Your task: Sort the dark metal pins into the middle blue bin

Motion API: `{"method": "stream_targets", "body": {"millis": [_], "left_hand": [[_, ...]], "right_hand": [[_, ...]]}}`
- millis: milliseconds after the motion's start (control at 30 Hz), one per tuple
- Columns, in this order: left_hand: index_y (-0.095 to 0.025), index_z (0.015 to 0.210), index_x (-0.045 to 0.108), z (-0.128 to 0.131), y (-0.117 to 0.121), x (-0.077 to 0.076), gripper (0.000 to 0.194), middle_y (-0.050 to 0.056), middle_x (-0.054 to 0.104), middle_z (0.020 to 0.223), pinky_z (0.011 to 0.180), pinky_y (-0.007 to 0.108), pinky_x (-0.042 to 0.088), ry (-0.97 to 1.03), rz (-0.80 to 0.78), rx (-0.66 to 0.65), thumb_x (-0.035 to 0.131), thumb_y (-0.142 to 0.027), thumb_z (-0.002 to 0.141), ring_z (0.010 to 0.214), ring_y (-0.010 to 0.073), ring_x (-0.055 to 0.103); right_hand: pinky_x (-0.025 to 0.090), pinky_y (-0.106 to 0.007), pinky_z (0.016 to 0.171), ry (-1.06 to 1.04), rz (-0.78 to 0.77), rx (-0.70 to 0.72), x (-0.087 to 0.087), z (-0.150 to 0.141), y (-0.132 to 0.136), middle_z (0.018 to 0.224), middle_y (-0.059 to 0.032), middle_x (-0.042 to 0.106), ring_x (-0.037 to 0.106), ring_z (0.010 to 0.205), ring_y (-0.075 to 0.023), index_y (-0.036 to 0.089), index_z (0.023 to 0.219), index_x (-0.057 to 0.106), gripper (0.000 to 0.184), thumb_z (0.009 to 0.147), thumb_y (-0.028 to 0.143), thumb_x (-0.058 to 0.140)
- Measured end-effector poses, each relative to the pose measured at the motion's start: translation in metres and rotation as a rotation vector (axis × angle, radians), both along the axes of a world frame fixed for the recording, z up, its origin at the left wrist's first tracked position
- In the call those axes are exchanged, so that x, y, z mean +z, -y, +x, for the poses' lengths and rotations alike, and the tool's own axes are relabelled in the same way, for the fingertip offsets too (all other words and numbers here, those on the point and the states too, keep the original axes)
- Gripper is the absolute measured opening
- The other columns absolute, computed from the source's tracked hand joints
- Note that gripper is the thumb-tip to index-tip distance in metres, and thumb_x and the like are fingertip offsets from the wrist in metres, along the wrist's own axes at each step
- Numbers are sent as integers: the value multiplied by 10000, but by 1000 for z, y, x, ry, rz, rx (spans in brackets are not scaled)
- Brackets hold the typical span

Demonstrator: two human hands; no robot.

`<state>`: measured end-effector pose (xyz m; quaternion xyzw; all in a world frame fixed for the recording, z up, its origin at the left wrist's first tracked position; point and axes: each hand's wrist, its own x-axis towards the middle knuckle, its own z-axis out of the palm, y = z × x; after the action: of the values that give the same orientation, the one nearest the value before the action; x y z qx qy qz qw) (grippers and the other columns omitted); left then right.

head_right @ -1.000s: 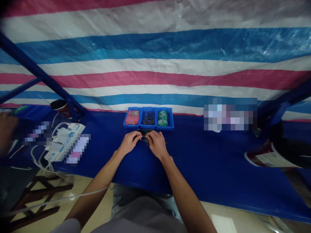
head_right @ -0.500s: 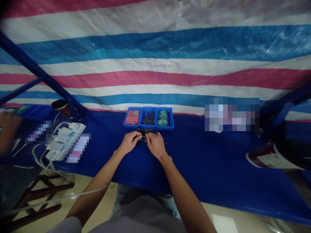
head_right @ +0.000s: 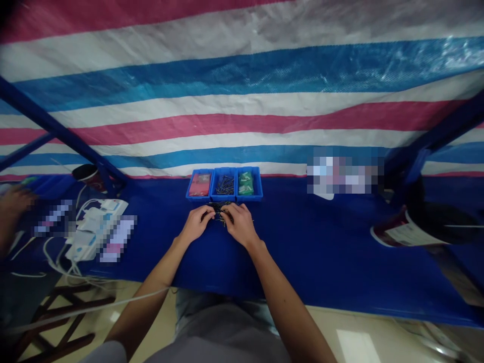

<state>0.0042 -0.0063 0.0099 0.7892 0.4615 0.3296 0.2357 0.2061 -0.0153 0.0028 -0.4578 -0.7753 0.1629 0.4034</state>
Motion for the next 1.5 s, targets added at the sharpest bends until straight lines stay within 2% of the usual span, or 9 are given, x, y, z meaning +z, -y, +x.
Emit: {"method": "stream_targets", "body": {"millis": [167, 500, 733, 933, 1033, 1167, 1267, 1400, 1500], "left_hand": [[-182, 867, 629, 0, -1, -1, 219, 17, 668, 800, 756, 249, 444, -9, -5, 8, 492, -287, 1001, 741, 144, 610], [-192, 903, 653, 2, 1, -3, 181, 14, 682, 797, 751, 246, 454, -34, 31, 37, 537, -305, 983, 746, 146, 631], [-185, 904, 665, -7, -5, -8, 230, -8, 664, 681, 649, 221, 445, 57, 53, 285, 549, -372, 969, 596, 125, 595], [-213, 922, 726, -21, -12, -12, 185, 22, 730, 842, 713, 237, 450, -61, 96, 398, 610, -357, 931, 733, 151, 649], [-239, 976, 743, -23, -12, -12, 181, -4, 710, 757, 670, 229, 430, -114, 28, 381, 613, -357, 930, 670, 137, 630], [-273, 1060, 744, -20, -11, -11, 209, -19, 707, 742, 650, 220, 412, -201, -18, 291, 623, -378, 926, 647, 126, 622], [-289, 1121, 731, -17, -10, -10, 254, -21, 697, 710, 645, 227, 403, -278, -1, 214, 632, -409, 920, 633, 136, 624], [-294, 1148, 713, -15, -9, -11, 275, -17, 685, 681, 635, 238, 399, -333, 58, 195, 633, -424, 920, 618, 154, 626], [-289, 1150, 708, -14, -9, -12, 264, -2, 697, 692, 630, 240, 399, -351, 73, 198, 619, -408, 932, 638, 168, 645]], "right_hand": [[347, -322, 777, 17, -7, 4, -4, -1, -2, 887, -27, 701, 616, 782, -174, 214, 917, 641, 178, 1008, 235, 490], [324, -327, 757, 73, -38, -69, -8, -4, -4, 896, -19, 713, 628, 772, -175, 211, 888, 604, 178, 1007, 198, 472], [346, -334, 775, -15, -24, -151, -10, 3, -7, 878, -30, 705, 632, 788, -188, 213, 895, 609, 195, 1016, 260, 464], [370, -338, 764, -77, -2, -215, -9, 8, -7, 818, -23, 680, 589, 705, -178, 216, 904, 632, 224, 1014, 342, 483], [370, -338, 760, -79, 8, -217, -8, 7, -6, 787, -18, 660, 573, 683, -172, 212, 894, 638, 243, 1016, 353, 482], [364, -332, 734, -76, 16, -212, -7, 7, -6, 755, -9, 642, 559, 653, -161, 205, 884, 645, 250, 1014, 353, 490], [369, -335, 747, -56, 16, -207, -7, 5, -6, 754, -13, 643, 558, 653, -162, 204, 904, 655, 265, 1017, 372, 483], [374, -341, 742, -33, 10, -201, -6, 2, -4, 761, -26, 656, 567, 650, -167, 201, 893, 664, 309, 1022, 394, 461], [383, -346, 760, -50, 53, -236, 2, -1, -4, 763, -33, 670, 582, 661, -173, 200, 912, 672, 323, 1028, 400, 447]]}}
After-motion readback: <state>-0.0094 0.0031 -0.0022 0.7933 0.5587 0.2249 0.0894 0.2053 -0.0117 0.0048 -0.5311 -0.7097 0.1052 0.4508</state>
